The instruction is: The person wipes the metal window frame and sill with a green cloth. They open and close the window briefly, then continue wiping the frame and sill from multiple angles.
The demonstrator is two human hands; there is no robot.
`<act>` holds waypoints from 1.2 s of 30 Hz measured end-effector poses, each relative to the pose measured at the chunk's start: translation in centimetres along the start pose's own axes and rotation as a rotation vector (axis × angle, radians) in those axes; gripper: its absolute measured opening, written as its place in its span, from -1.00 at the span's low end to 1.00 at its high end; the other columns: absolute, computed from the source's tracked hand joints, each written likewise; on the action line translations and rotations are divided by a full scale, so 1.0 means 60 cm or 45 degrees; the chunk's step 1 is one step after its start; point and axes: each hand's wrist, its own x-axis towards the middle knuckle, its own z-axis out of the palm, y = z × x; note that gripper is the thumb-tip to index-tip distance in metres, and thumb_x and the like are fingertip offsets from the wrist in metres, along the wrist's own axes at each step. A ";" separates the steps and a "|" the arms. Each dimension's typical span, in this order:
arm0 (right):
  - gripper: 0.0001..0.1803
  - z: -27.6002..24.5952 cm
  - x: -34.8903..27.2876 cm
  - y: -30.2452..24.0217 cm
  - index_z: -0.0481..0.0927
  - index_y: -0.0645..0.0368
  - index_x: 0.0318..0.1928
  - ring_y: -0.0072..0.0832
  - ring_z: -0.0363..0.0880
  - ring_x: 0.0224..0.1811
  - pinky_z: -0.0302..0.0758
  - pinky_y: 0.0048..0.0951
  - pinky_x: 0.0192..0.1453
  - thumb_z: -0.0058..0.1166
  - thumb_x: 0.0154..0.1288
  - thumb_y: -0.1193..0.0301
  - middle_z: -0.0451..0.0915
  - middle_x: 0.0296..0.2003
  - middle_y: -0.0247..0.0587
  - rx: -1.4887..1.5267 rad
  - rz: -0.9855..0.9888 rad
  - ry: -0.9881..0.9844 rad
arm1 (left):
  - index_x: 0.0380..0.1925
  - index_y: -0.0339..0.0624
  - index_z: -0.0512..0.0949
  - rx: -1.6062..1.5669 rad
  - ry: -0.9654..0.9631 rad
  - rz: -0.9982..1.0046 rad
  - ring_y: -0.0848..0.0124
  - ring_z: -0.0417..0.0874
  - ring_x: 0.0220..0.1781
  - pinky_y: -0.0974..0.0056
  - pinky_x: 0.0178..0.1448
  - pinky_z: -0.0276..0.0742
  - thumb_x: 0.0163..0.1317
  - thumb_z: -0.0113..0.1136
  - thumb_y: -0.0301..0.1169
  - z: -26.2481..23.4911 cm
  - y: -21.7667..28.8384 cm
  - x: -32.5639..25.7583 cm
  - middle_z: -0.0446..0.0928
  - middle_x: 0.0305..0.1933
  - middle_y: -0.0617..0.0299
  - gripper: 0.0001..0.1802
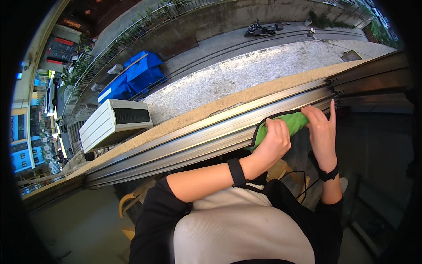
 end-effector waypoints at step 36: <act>-0.79 0.040 -0.027 0.008 0.73 0.14 -0.14 -0.46 0.66 0.05 0.17 -0.05 0.53 0.15 0.25 0.59 0.72 -0.15 -0.34 -0.001 0.113 0.346 | 0.02 -0.53 0.54 -0.326 0.122 -0.093 0.22 0.54 -0.10 0.18 0.23 0.47 0.11 0.05 -0.39 0.015 0.004 0.001 0.53 -0.17 0.02 -0.49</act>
